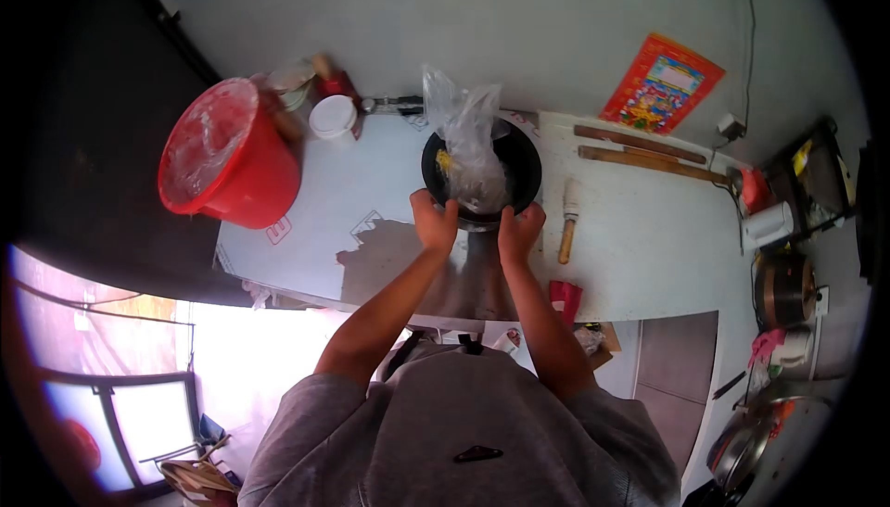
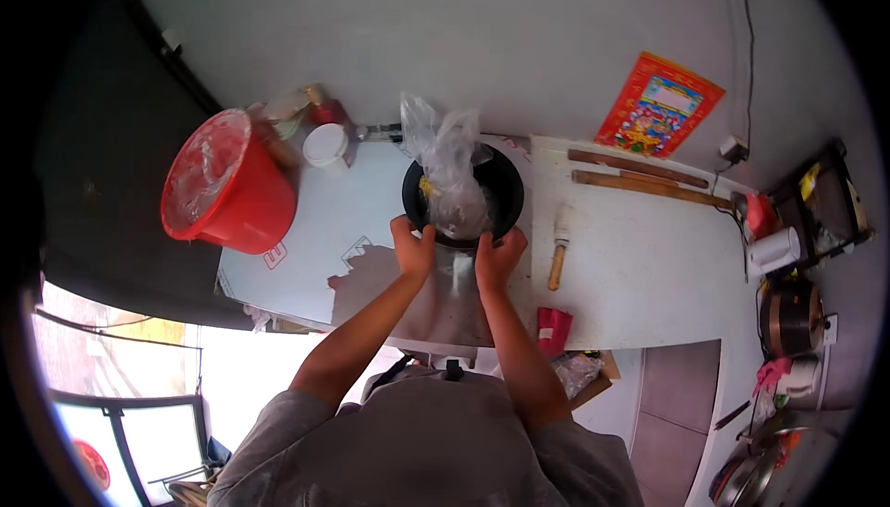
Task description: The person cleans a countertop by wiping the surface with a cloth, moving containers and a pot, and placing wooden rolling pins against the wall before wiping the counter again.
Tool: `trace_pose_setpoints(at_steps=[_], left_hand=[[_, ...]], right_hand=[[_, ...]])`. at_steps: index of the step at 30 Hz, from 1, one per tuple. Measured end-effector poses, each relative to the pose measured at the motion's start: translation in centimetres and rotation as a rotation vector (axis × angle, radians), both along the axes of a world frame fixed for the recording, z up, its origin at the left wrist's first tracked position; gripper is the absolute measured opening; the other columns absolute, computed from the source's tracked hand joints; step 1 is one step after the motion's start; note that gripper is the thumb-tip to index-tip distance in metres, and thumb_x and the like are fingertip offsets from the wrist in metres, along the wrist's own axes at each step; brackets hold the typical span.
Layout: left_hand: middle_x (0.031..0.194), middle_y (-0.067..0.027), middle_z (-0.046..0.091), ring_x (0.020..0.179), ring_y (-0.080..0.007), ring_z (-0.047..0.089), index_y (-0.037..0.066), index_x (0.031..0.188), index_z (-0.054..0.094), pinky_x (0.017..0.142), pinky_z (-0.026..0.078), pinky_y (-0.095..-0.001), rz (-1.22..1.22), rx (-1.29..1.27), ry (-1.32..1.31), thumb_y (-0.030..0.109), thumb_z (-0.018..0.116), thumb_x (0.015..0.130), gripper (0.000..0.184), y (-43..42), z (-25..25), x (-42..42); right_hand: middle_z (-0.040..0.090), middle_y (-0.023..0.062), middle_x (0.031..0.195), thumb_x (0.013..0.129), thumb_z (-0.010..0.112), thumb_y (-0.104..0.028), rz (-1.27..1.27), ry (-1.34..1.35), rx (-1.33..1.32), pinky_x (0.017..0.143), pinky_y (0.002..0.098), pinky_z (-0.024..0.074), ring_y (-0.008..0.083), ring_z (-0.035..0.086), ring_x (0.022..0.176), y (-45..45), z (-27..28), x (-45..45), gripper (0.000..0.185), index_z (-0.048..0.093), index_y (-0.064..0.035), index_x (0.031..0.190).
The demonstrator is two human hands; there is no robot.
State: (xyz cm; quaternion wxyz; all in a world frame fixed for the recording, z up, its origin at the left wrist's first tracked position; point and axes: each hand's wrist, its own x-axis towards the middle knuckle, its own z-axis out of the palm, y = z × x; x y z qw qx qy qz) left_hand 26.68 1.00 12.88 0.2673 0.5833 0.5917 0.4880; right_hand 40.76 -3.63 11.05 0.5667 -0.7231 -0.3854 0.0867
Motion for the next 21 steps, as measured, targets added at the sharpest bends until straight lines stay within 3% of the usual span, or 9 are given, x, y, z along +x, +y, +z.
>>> trace_pose_setpoints(at_steps=[10,13,16,19,21], left_hand=[[0.103,-0.0147,0.048,0.095,-0.0308,0.051,-0.003,0.099,0.049,0.088,0.042,-0.0365,0.052,-0.018,-0.062,0.014,0.066,0.079,0.031,6.5,-2.3,-10.4],[0.109,-0.0190,0.049,0.103,-0.0344,0.051,-0.004,0.110,0.046,0.096,0.040,-0.0390,-0.042,-0.143,-0.226,0.013,0.064,0.083,0.037,8.6,-1.9,-12.0],[0.115,-0.0207,0.048,0.112,-0.0354,0.048,-0.005,0.120,0.043,0.103,0.037,-0.0384,-0.196,-0.024,-0.239,0.016,0.064,0.085,0.046,11.0,-3.1,-13.4],[0.119,-0.0217,0.045,0.116,-0.0360,0.045,-0.006,0.129,0.037,0.103,0.036,-0.0395,-0.182,0.060,0.118,0.015,0.065,0.084,0.057,13.5,-5.8,-13.9],[0.123,-0.0226,0.042,0.118,-0.0369,0.044,-0.006,0.133,0.033,0.103,0.036,-0.0396,-0.251,-0.102,0.018,0.011,0.065,0.083,0.061,14.3,-5.0,-14.2]], right_hand=[[0.053,0.0198,0.110,0.078,0.062,-0.013,0.050,0.071,0.038,0.096,0.0425,0.0378,0.0360,0.045,0.113,8.4,-0.6,-10.5,0.025,0.055,0.0046,0.094],[0.053,0.0197,0.108,0.080,0.063,-0.015,0.027,-0.020,-0.004,0.093,0.0424,0.0392,0.0358,0.047,0.108,11.5,-1.7,-11.5,0.027,0.055,0.0050,0.095],[0.053,0.0199,0.106,0.082,0.065,-0.020,0.006,0.057,-0.097,0.089,0.0419,0.0404,0.0353,0.050,0.103,14.7,-2.1,-12.3,0.031,0.054,0.0051,0.095],[0.054,0.0191,0.103,0.085,0.066,-0.025,0.001,0.144,-0.032,0.087,0.0410,0.0410,0.0334,0.051,0.099,16.9,-1.8,-13.4,0.034,0.054,0.0047,0.095],[0.054,0.0180,0.101,0.087,0.066,-0.028,0.038,0.262,-0.050,0.087,0.0403,0.0408,0.0320,0.051,0.098,18.6,-2.6,-13.6,0.037,0.054,0.0051,0.098]])
